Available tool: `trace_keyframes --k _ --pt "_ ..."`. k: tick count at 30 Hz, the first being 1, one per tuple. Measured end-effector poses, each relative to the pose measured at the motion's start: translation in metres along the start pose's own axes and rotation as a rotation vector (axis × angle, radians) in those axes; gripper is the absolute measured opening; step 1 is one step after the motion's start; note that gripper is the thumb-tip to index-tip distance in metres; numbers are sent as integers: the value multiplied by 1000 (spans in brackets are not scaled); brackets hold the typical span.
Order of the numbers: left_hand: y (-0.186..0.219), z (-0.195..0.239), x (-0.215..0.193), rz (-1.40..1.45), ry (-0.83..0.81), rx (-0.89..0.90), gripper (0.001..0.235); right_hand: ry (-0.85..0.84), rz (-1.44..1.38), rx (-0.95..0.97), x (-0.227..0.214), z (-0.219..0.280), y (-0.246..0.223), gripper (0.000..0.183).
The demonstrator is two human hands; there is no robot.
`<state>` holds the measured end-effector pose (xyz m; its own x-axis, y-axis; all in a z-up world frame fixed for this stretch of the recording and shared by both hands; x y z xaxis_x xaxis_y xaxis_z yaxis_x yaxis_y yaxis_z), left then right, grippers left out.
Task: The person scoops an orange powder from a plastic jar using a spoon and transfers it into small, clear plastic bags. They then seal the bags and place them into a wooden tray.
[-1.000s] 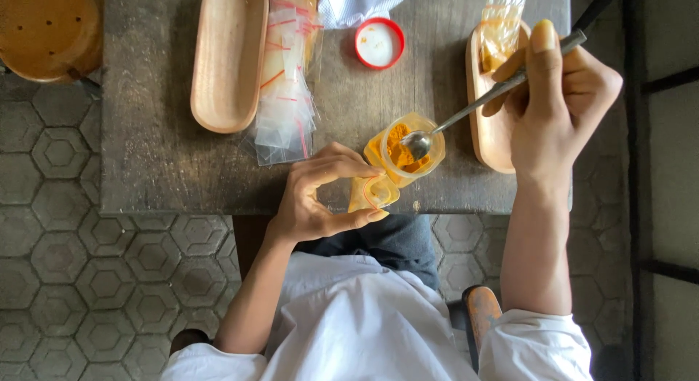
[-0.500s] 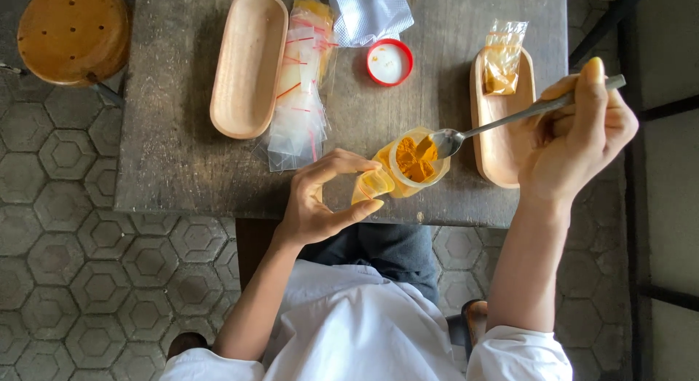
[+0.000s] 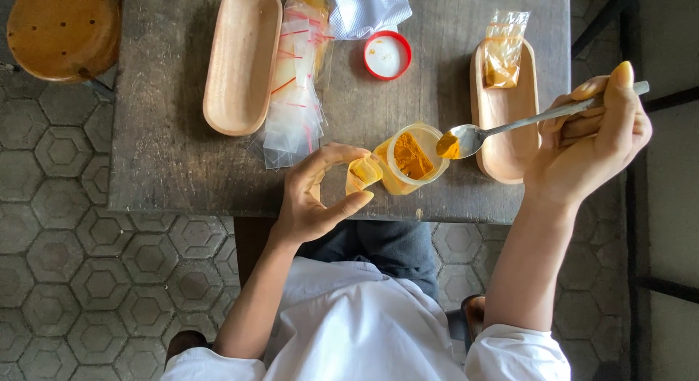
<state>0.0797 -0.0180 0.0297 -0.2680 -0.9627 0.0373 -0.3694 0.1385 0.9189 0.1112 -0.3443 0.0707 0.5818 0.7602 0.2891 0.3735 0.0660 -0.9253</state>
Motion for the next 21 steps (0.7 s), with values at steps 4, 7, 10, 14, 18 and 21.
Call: trace_keyframes --k 4,7,10,14,18,21 --pt "3 -1 0 -17 5 34 37 -89 1 -4 11 4 -4 41" --pt "3 -1 0 -8 4 34 37 -82 -11 18 12 6 -3 37" --pt "5 -1 0 -7 7 42 36 -61 -26 36 13 9 -4 36" --pt "11 -3 0 -20 2 84 35 -96 -55 22 18 14 -8 35" --pt "15 -4 -1 -45 5 108 36 -91 -72 46 19 17 -7 33" --pt "16 -4 -2 -46 11 127 36 -131 -63 8 22 22 -12 32"
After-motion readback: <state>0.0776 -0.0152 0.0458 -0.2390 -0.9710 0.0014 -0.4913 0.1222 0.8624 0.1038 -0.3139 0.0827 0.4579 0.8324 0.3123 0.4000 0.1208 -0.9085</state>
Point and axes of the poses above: each hand's wrist, its own z-axis away from the middle knuckle, its own x-axis out of the palm, y = z × x, the point moved 9 cm from there along -z, towards the middle knuckle, and after that the axes turned 4 degrees about z, right-handed, at the moved point
